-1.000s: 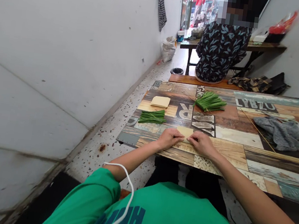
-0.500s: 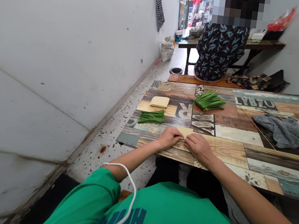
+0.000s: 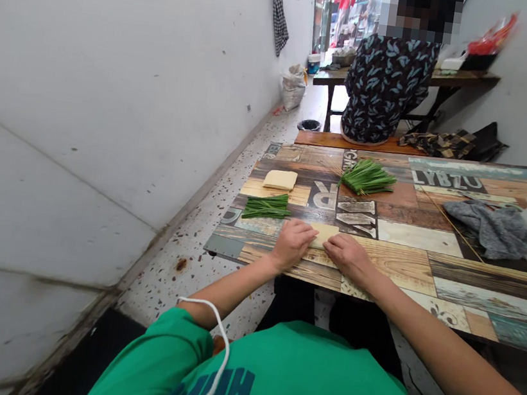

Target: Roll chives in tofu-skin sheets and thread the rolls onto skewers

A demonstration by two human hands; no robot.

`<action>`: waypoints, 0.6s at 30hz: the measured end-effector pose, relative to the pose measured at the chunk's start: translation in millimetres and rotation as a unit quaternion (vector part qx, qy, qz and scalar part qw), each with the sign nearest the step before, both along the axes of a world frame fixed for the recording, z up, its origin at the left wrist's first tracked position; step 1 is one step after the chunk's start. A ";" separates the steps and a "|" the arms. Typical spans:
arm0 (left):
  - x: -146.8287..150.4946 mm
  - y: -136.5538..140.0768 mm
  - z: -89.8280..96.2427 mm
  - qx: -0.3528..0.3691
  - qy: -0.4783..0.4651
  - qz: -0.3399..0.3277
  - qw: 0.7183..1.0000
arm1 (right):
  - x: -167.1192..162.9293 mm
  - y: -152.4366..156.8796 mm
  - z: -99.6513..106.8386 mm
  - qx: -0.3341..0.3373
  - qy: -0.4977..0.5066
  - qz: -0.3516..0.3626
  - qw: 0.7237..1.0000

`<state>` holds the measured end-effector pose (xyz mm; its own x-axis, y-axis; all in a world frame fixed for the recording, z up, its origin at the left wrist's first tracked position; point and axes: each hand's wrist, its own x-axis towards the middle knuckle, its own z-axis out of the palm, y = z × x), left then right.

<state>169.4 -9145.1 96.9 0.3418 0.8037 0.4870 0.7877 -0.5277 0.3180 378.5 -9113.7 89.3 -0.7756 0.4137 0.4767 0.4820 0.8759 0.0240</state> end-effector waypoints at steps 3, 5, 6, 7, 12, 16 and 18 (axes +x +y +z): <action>-2.6 -2.9 0.6 0.019 0.089 -0.046 0.995 | -0.5 0.6 -1.5 -0.006 0.005 -0.007 1.000; -1.6 -2.8 0.0 0.007 0.137 -0.052 0.989 | -0.8 0.4 -1.6 -0.014 0.011 -0.010 1.000; -0.6 -2.5 -0.2 0.001 0.153 -0.048 0.987 | -0.9 0.2 -1.2 -0.018 0.012 -0.011 1.000; 0.6 -2.2 -0.2 -0.005 0.166 -0.043 0.985 | -1.0 -0.1 -0.6 -0.022 0.013 -0.013 1.000; 5.4 -1.2 5.9 -0.030 0.196 -0.032 0.980 | -1.3 -0.8 2.7 -0.014 0.007 -0.016 1.000; 6.1 1.2 14.7 -0.071 0.206 -0.041 0.975 | -1.6 -1.8 4.6 0.011 0.002 -0.014 1.000; 5.3 2.7 17.6 -0.092 0.201 -0.041 0.974 | -1.7 -2.7 6.1 0.015 0.002 -0.016 1.000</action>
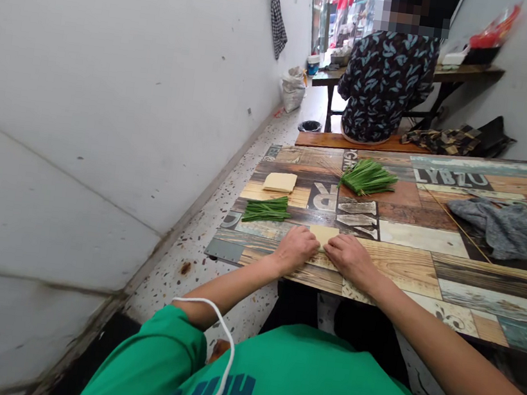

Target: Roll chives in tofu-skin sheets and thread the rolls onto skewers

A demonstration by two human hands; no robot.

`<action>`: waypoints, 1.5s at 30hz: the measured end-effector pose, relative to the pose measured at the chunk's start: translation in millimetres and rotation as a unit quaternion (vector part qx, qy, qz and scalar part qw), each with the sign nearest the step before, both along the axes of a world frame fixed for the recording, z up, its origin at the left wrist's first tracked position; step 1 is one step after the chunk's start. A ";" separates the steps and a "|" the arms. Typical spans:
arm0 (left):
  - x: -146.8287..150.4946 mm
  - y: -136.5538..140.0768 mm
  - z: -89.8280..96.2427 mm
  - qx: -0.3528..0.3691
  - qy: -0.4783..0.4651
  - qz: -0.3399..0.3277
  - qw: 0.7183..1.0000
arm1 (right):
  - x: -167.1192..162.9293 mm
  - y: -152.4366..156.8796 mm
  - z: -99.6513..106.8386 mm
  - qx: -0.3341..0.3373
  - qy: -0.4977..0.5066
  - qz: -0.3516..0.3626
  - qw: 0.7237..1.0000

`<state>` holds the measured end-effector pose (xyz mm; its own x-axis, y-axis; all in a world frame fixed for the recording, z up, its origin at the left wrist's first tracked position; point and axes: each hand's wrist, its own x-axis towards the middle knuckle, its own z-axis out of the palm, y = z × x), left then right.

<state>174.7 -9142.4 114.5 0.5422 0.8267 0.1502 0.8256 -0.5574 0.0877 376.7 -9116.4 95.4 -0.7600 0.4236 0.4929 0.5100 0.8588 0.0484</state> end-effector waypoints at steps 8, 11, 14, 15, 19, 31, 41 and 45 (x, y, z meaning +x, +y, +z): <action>-3.4 7.3 3.7 -0.041 -0.035 -0.023 0.998 | 0.4 0.3 2.5 -0.030 -0.010 -0.007 0.999; -3.8 12.9 5.3 -0.057 -0.049 -0.043 0.996 | 0.9 4.1 1.3 -0.057 -0.012 0.001 0.998; -4.4 17.8 5.2 -0.071 -0.068 -0.048 0.994 | 1.3 9.6 2.9 -0.089 -0.006 0.017 0.996; -4.7 18.8 4.7 -0.074 -0.079 -0.047 0.993 | 1.3 11.4 4.4 -0.099 -0.007 0.023 0.995; -4.9 18.6 2.5 -0.087 -0.112 -0.056 0.988 | -1.0 14.2 11.3 -0.105 -0.048 0.033 0.993; -0.4 14.9 9.4 -0.104 -0.096 0.038 0.989 | -8.9 14.3 13.9 -0.169 -0.075 -0.011 0.983; 4.4 -0.4 8.9 -0.034 -0.055 0.053 0.996 | -9.6 17.2 16.7 -0.197 -0.058 -0.027 0.978; 6.9 3.7 9.7 -0.035 -0.029 0.052 0.998 | -10.3 21.4 18.9 -0.223 -0.061 -0.033 0.972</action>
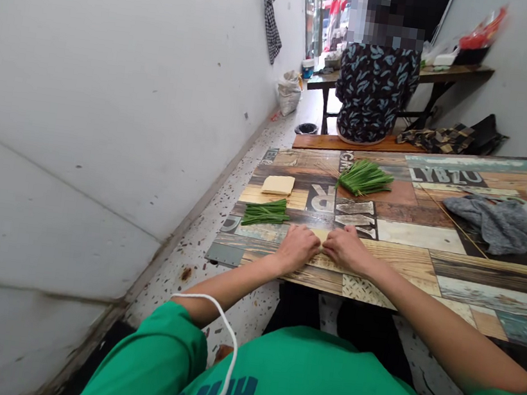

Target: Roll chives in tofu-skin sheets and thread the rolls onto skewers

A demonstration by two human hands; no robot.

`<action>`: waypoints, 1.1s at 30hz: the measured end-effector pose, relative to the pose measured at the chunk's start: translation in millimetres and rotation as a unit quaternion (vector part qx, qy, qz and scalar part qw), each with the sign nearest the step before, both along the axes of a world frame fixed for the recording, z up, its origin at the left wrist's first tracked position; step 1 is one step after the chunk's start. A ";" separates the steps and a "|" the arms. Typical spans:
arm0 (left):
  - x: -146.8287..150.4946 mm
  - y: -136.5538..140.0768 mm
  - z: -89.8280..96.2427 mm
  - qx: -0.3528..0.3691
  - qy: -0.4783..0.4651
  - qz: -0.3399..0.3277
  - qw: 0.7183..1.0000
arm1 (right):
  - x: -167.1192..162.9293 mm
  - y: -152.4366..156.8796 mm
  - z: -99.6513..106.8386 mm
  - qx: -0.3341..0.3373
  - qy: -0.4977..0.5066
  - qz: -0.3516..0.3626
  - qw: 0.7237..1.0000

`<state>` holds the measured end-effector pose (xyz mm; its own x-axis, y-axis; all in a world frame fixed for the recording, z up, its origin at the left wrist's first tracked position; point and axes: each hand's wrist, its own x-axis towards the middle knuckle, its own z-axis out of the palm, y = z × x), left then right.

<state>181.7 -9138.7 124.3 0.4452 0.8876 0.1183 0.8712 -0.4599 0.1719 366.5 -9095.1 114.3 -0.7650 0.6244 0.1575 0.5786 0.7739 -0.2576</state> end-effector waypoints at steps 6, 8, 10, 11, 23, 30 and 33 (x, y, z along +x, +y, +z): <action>-0.4 16.4 11.2 -0.073 -0.002 -0.044 0.996 | 3.8 -3.9 -2.1 0.018 0.029 -0.003 0.999; -2.1 21.2 14.3 -0.103 -0.020 -0.039 0.994 | 5.1 -7.7 -5.2 0.070 0.040 -0.010 0.997; -4.1 23.6 15.2 -0.131 -0.042 -0.033 0.990 | 6.2 -10.2 -8.2 0.120 0.042 -0.007 0.992; -5.2 23.9 14.9 -0.139 -0.053 -0.030 0.988 | 6.8 -10.5 -9.3 0.134 0.040 -0.001 0.990; -6.1 6.5 -2.6 0.012 -0.005 -0.035 0.999 | 7.4 2.8 -4.9 0.000 0.057 -0.026 0.998; -6.2 -1.0 -16.5 0.106 0.015 -0.062 0.992 | 8.3 4.4 -1.3 -0.009 0.032 -0.017 0.999; -6.5 9.4 -15.1 0.072 0.018 -0.071 0.995 | 8.5 -6.9 0.8 0.092 0.016 -0.020 0.995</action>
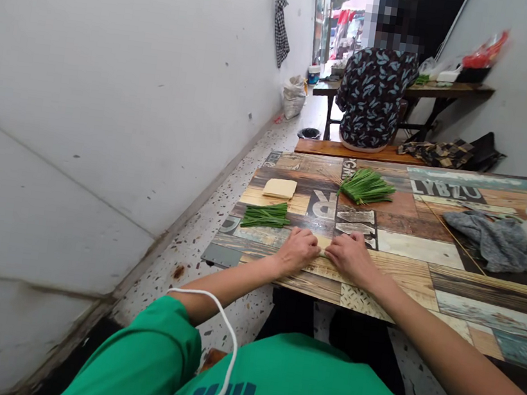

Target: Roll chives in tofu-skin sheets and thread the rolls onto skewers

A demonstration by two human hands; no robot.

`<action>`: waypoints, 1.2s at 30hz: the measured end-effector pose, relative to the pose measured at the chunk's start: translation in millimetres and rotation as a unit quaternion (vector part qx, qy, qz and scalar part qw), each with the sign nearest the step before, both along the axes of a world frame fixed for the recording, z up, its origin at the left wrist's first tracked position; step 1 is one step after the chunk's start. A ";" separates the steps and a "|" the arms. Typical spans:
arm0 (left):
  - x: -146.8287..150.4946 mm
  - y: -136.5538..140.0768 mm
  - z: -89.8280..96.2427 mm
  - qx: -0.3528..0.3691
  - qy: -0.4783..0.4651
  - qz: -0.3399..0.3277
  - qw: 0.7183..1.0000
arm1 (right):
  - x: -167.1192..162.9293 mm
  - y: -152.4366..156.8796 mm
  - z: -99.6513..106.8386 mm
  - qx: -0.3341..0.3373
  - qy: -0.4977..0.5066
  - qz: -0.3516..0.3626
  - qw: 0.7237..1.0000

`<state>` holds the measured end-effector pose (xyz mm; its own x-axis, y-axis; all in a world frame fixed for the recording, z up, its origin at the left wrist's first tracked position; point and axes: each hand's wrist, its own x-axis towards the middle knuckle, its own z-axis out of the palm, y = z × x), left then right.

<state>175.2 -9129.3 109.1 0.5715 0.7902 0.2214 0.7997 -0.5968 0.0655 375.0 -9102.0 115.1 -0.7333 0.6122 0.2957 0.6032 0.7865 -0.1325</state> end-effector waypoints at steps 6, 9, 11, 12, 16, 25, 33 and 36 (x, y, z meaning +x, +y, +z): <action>-2.5 15.1 10.5 -0.092 -0.034 0.005 0.995 | -3.0 -9.4 -5.7 0.101 -0.024 0.014 0.995; -3.0 10.7 10.6 -0.083 -0.060 0.028 0.994 | -3.0 1.1 -5.2 0.033 -0.011 0.008 0.999; -2.3 7.9 8.8 -0.055 -0.069 0.028 0.996 | -2.5 8.3 -2.3 -0.025 -0.007 0.009 1.000; -2.0 8.1 7.9 -0.044 -0.073 0.023 0.996 | -2.3 10.6 -0.6 -0.049 -0.010 0.008 0.999; -4.0 26.1 6.3 -0.058 -0.086 0.001 0.995 | -3.9 7.3 2.7 -0.020 -0.042 -0.020 0.999; -7.4 43.3 -3.5 -0.071 -0.157 -0.026 0.985 | -3.3 0.6 -3.0 0.118 -0.054 -0.011 0.991; -4.4 45.2 1.5 -0.069 -0.107 -0.049 0.991 | 0.6 0.8 0.7 0.132 -0.042 -0.016 0.990; -6.5 56.9 2.6 -0.111 -0.127 -0.045 0.985 | 4.6 5.7 -4.1 0.118 -0.028 0.002 0.993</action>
